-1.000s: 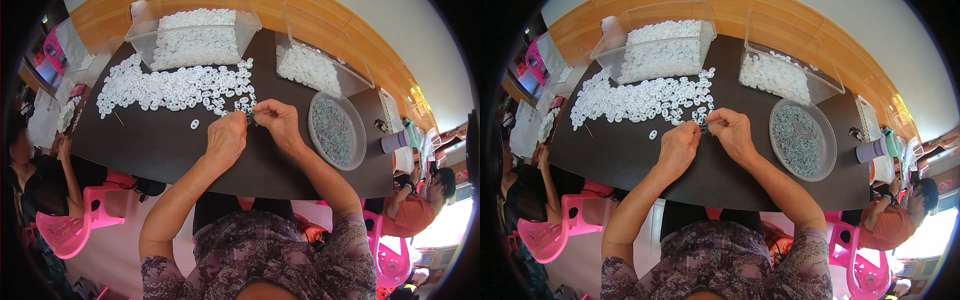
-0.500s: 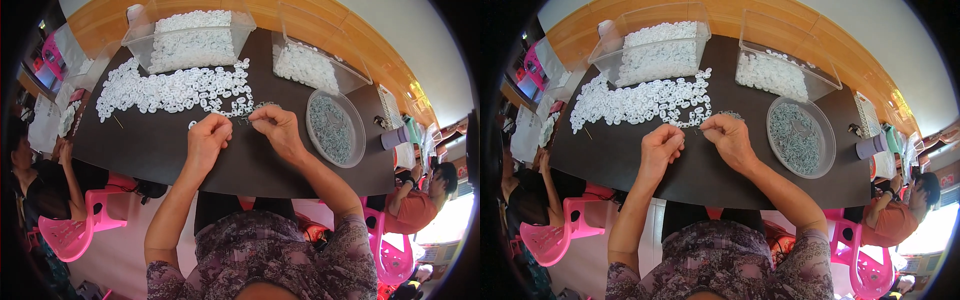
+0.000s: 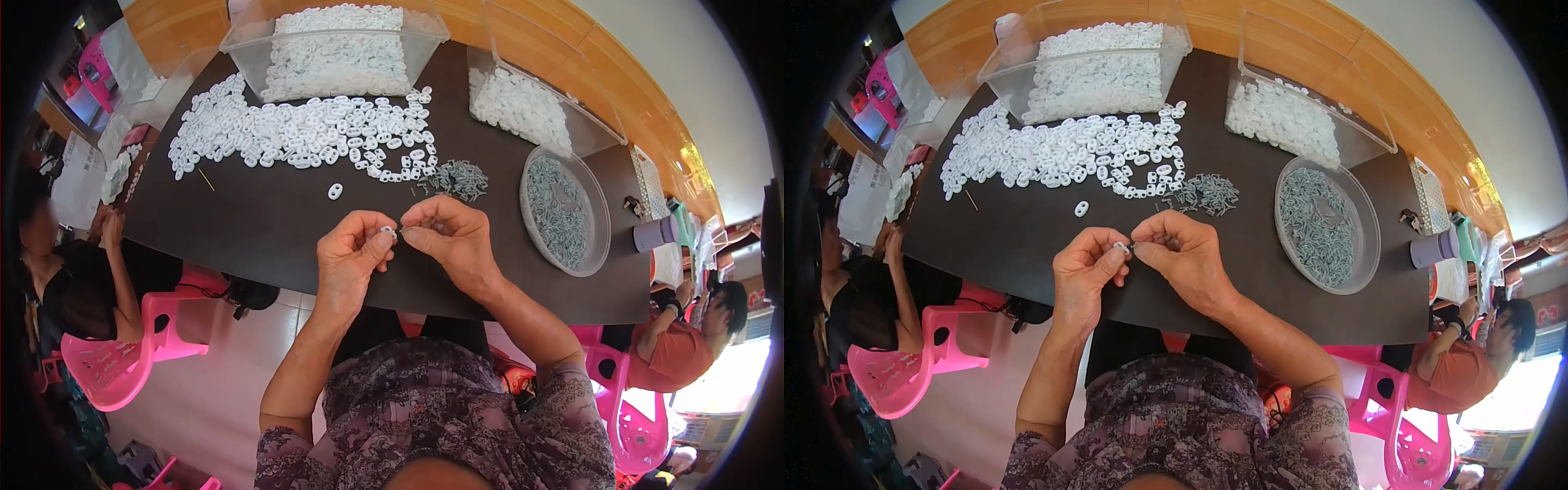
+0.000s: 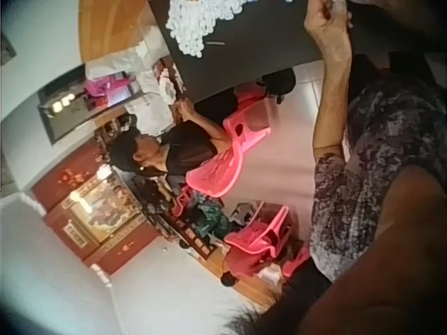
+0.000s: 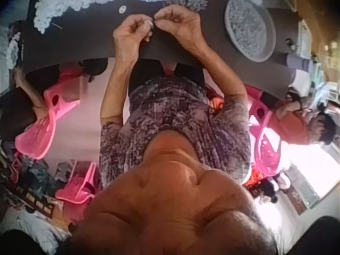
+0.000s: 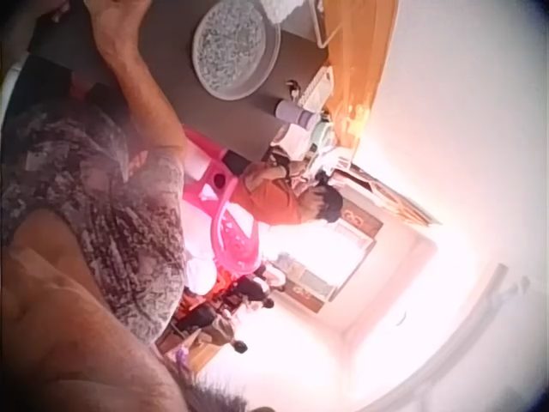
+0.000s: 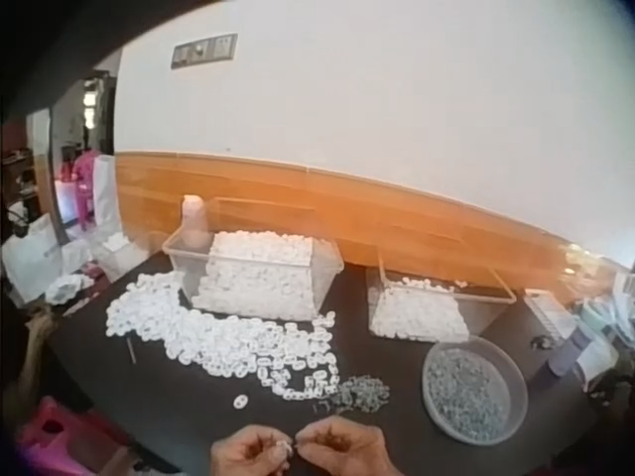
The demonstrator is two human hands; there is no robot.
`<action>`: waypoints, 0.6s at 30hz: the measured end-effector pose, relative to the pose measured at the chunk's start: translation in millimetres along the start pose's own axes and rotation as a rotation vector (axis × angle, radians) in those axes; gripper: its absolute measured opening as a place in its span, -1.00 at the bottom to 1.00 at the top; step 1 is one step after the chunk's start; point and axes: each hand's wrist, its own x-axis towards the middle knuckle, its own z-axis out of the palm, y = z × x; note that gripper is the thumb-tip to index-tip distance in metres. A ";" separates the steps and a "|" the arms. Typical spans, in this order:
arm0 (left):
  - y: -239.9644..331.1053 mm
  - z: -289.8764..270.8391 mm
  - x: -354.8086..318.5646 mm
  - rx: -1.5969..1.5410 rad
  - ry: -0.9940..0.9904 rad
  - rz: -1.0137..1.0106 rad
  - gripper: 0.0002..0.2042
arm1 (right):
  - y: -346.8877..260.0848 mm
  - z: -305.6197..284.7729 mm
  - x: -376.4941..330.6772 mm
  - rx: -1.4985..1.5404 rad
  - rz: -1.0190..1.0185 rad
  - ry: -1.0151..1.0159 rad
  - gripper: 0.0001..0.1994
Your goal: The recorder is manually assembling small white plastic components by inserting grey circular rings into them at a workbench.
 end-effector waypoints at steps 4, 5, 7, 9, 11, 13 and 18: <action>-1.1 0.1 -2.6 -0.037 -0.017 -0.023 -0.92 | -0.5 1.8 -3.1 0.044 0.012 -0.002 -0.88; -1.8 -0.4 -3.2 -0.031 -0.022 -0.021 -0.91 | -0.1 2.3 -3.5 0.051 0.007 0.000 -0.88; -2.9 -0.5 -4.6 -0.022 -0.016 -0.021 -0.91 | 0.5 3.3 -4.6 0.054 0.004 -0.002 -0.88; -3.7 0.1 -6.1 -0.013 -0.012 -0.020 -0.91 | 0.9 4.2 -5.9 0.055 0.001 -0.002 -0.88; -4.3 0.9 -7.4 0.032 0.004 -0.001 -0.91 | 1.1 4.9 -7.1 0.026 -0.024 -0.018 -0.88; -3.4 1.2 -8.6 0.048 0.003 0.007 -0.90 | -0.4 5.3 -8.2 0.015 -0.031 -0.014 -0.88; -0.6 1.0 -10.7 0.074 0.003 0.008 -0.89 | 0.7 5.2 -9.4 -0.010 -0.044 -0.002 -0.88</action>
